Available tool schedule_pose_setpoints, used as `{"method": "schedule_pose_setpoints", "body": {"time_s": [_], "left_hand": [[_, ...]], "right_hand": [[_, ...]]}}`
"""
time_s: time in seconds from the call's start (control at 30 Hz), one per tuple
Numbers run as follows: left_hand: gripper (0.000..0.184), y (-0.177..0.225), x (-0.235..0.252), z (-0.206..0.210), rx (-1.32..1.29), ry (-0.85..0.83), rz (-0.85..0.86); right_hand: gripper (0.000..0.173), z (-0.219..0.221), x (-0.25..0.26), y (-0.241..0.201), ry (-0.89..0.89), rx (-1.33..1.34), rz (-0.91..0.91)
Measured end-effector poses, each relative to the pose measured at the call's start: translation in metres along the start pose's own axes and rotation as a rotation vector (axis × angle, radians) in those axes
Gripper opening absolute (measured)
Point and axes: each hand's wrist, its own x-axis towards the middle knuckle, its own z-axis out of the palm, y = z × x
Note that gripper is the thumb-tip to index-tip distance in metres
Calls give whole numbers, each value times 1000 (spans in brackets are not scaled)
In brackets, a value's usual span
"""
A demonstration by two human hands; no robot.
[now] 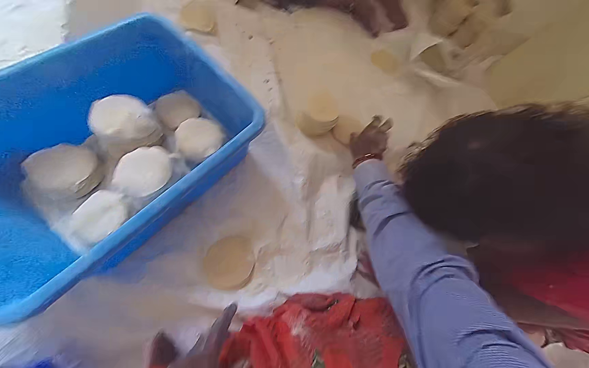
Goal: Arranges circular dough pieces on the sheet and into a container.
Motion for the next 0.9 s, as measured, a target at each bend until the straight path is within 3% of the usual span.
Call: {"method": "schedule_pose_setpoints", "body": {"time_s": [0.07, 0.13, 0.2, 0.23, 0.3, 0.37, 0.47, 0.53, 0.6, 0.67, 0.8, 0.9], "left_hand": [[61, 4, -1, 2, 123, -47, -89], [55, 17, 10, -9, 188, -309, -277], [48, 27, 16, -13, 217, -494, -355], [43, 29, 16, -13, 208, -483, -350], [34, 24, 14, -12, 91, -250, -281], [34, 11, 23, -14, -230, 131, -272], [39, -9, 59, -13, -834, 507, -540], [45, -17, 79, 2, -919, 506, -713], [52, -18, 86, 14, -785, 411, -783], [56, -16, 91, 20, -713, 383, -810], [58, -26, 99, 30, -815, 449, -796], [60, -34, 103, 35, -798, 445, -804]], "right_hand": [[70, 2, -14, 9, 30, 132, -152], [51, -13, -50, 1, 2, 249, -258], [40, -21, -113, -3, -85, 358, -376], [35, -16, -147, -6, -139, 427, -464], [26, -4, -208, -14, -351, 529, -662], [26, 3, -256, -27, -585, 456, -759], [43, 15, -300, -40, -653, 253, -721], [51, 13, -316, -46, -631, 139, -674], [53, 10, -321, -57, -650, 76, -617], [53, 2, -324, -66, -712, 35, -578], [52, -12, -325, -73, -808, -29, -571], [56, -10, -319, -74, -869, 3, -462]]}}
